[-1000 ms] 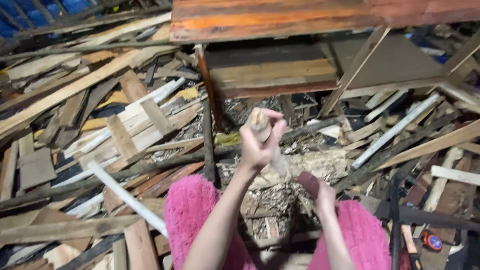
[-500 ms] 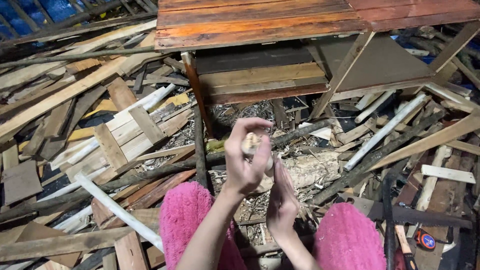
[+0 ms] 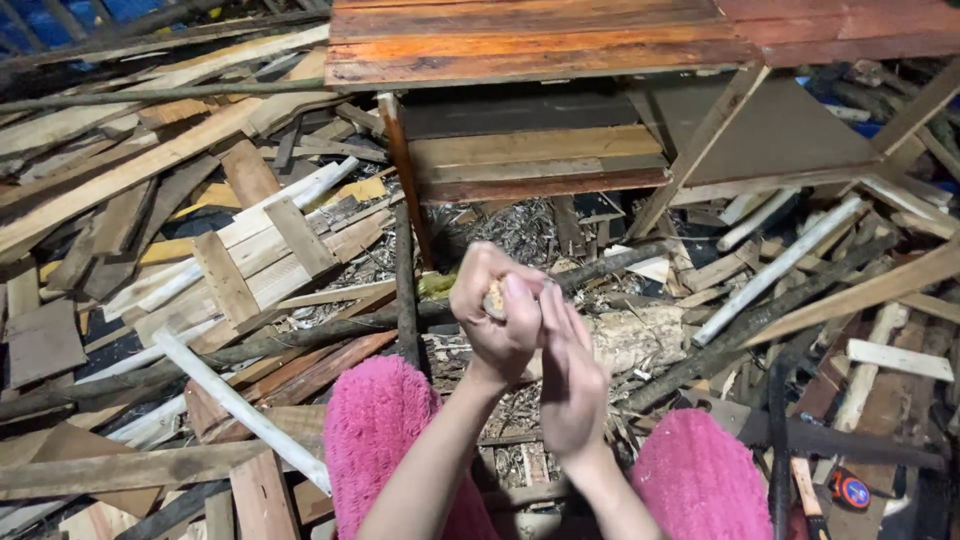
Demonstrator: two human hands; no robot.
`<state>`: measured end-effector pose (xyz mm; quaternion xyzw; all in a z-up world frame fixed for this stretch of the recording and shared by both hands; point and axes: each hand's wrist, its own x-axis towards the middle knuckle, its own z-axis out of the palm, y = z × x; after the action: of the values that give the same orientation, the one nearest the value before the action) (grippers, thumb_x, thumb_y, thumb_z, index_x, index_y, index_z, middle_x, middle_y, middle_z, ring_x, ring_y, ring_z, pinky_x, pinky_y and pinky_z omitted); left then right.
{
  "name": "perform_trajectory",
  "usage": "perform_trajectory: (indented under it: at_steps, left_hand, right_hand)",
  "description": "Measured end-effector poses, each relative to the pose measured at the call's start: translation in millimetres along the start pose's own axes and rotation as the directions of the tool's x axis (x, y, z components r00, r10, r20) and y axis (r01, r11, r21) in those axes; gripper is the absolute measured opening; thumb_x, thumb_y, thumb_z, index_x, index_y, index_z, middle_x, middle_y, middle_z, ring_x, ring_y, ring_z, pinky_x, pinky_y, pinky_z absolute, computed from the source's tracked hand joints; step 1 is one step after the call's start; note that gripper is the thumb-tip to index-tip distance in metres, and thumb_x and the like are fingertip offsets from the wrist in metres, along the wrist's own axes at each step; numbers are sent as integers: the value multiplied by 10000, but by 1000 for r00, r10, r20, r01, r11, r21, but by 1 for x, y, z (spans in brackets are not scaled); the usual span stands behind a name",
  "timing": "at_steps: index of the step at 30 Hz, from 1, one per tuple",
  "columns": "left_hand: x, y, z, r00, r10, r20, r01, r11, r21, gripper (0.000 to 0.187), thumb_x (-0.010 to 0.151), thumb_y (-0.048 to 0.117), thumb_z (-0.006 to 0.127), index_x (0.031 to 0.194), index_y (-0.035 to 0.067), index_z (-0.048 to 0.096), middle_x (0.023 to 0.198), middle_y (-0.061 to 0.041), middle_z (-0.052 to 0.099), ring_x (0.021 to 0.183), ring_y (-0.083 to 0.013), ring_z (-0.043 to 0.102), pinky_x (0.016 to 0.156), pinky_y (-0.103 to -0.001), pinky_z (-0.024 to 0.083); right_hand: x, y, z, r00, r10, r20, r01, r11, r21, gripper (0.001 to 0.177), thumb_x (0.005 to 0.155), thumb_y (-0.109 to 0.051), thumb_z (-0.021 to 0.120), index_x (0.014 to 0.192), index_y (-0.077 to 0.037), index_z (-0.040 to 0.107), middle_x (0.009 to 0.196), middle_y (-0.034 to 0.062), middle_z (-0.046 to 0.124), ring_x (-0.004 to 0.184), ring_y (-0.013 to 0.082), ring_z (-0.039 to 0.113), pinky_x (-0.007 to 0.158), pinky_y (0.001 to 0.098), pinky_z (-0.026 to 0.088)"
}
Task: Whittling a wooden stick with a knife while sitting on the floor
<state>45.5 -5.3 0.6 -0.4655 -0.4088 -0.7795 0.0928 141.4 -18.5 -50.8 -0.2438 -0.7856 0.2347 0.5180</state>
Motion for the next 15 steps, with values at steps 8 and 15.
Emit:
perform_trajectory:
  at_steps: [8, 15]
  left_hand:
    - [-21, -13, 8, 997, 57, -42, -56, 998, 20, 214, 859, 240, 435, 665, 152, 462, 655, -5, 481, 630, -142, 399, 590, -320, 417]
    - [-16, -12, 10, 993, 82, -87, -76, 995, 68, 235, 869, 202, 420, 648, 136, 463, 663, -16, 438, 622, -148, 377, 551, -314, 378]
  right_hand:
    - [-9, 3, -6, 999, 28, 38, -25, 997, -74, 556, 1102, -325, 263, 1160, 85, 635, 1161, 340, 653, 1290, 441, 590, 1203, 621, 327]
    - [-12, 12, -6, 998, 23, 65, -10, 983, -185, 388, 1068, -29, 373, 1431, 14, 501, 399, 54, 447, 335, 130, 541, 1166, 544, 466]
